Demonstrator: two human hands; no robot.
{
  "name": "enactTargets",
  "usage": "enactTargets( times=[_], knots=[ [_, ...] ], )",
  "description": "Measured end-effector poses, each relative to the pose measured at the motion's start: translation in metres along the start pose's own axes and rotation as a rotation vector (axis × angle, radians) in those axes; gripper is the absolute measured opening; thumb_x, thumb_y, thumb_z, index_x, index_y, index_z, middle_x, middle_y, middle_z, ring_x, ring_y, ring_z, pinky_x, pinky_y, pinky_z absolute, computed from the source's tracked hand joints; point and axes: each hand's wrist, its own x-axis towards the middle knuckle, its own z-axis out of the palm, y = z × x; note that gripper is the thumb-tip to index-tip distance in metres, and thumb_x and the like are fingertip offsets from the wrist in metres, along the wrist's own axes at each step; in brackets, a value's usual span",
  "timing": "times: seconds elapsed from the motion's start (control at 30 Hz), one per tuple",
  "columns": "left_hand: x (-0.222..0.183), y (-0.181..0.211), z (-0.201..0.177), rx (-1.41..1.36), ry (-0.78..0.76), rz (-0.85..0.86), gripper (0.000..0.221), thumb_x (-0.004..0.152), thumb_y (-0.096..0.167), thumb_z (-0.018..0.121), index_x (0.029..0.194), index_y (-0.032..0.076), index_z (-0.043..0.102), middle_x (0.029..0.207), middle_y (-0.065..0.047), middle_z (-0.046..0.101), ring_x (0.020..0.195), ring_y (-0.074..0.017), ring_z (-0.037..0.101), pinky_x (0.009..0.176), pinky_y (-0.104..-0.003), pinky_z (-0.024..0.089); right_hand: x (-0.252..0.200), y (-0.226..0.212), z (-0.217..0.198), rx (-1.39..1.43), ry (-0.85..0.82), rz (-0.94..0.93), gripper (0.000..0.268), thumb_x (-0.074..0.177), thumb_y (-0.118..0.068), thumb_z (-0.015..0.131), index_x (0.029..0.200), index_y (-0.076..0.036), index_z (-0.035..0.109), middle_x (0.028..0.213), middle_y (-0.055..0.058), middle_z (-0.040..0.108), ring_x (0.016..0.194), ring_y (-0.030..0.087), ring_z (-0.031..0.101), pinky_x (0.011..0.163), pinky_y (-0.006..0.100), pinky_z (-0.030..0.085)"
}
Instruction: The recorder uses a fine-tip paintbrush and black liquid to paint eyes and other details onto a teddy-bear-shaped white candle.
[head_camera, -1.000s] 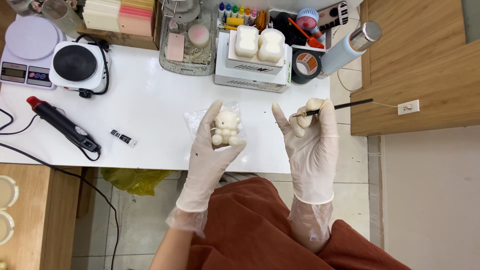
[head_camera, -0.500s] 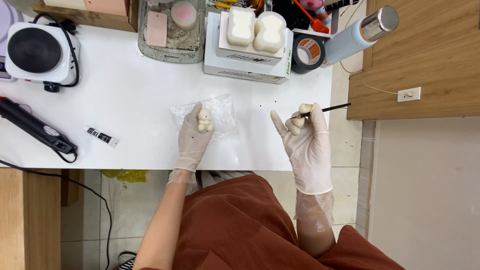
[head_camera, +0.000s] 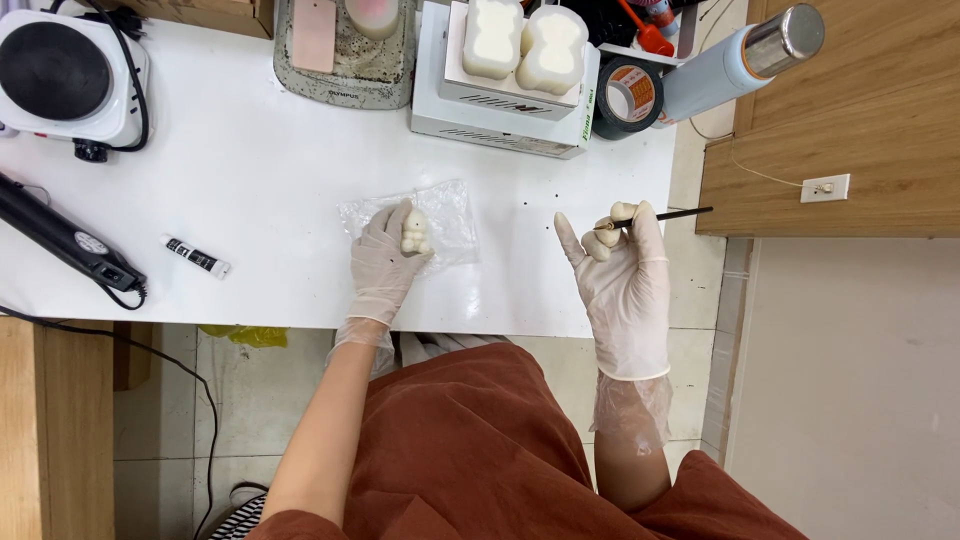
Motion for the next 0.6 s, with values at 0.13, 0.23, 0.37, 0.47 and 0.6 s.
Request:
enactTargets(
  times=[0.13, 0.23, 0.37, 0.47, 0.6],
  knots=[
    [-0.003, -0.002, 0.000, 0.090, -0.010, -0.073, 0.092, 0.067, 0.040, 0.090, 0.148, 0.024, 0.049, 0.144, -0.005, 0.050, 0.126, -0.0278, 0.050, 0.105, -0.045, 0.040, -0.003, -0.001, 0.002, -0.005, -0.017, 0.009, 0.019, 0.108, -0.023, 0.061, 0.100, -0.006, 0.066, 0.078, 0.003, 0.061, 0.069, 0.013, 0.056, 0.120, 0.055, 0.045],
    [-0.001, -0.001, -0.004, 0.069, -0.033, -0.109, 0.097, 0.068, 0.044, 0.090, 0.152, 0.023, 0.045, 0.146, -0.003, 0.048, 0.131, -0.0268, 0.047, 0.111, -0.044, 0.037, -0.006, -0.002, 0.008, -0.027, -0.042, -0.002, 0.020, 0.108, -0.023, 0.061, 0.101, -0.006, 0.066, 0.079, 0.003, 0.061, 0.070, 0.013, 0.056, 0.120, 0.055, 0.045],
    [-0.007, 0.008, -0.020, 0.029, -0.070, -0.120, 0.108, 0.066, 0.046, 0.089, 0.156, 0.016, 0.038, 0.147, -0.006, 0.046, 0.133, -0.0279, 0.045, 0.110, -0.045, 0.036, -0.013, -0.005, 0.011, -0.055, -0.065, -0.016, 0.018, 0.108, -0.023, 0.062, 0.104, -0.007, 0.067, 0.080, 0.002, 0.063, 0.069, 0.012, 0.055, 0.121, 0.053, 0.044],
    [-0.022, -0.002, -0.031, 0.021, -0.034, -0.099, 0.107, 0.071, 0.051, 0.088, 0.157, 0.012, 0.036, 0.148, -0.010, 0.046, 0.132, -0.0298, 0.047, 0.109, -0.047, 0.038, -0.021, -0.008, 0.017, -0.087, -0.126, -0.055, 0.014, 0.110, -0.023, 0.063, 0.114, -0.010, 0.067, 0.081, 0.000, 0.065, 0.068, 0.010, 0.055, 0.121, 0.051, 0.044],
    [-0.053, -0.026, -0.054, -0.040, 0.234, -0.198, 0.095, 0.089, 0.050, 0.082, 0.160, 0.007, 0.035, 0.150, -0.016, 0.048, 0.133, -0.0310, 0.055, 0.110, -0.046, 0.046, -0.031, -0.008, 0.021, -0.188, -0.197, -0.153, 0.021, 0.112, -0.026, 0.061, 0.129, -0.014, 0.063, 0.094, 0.000, 0.069, 0.074, 0.010, 0.057, 0.121, 0.051, 0.047]
  ],
)
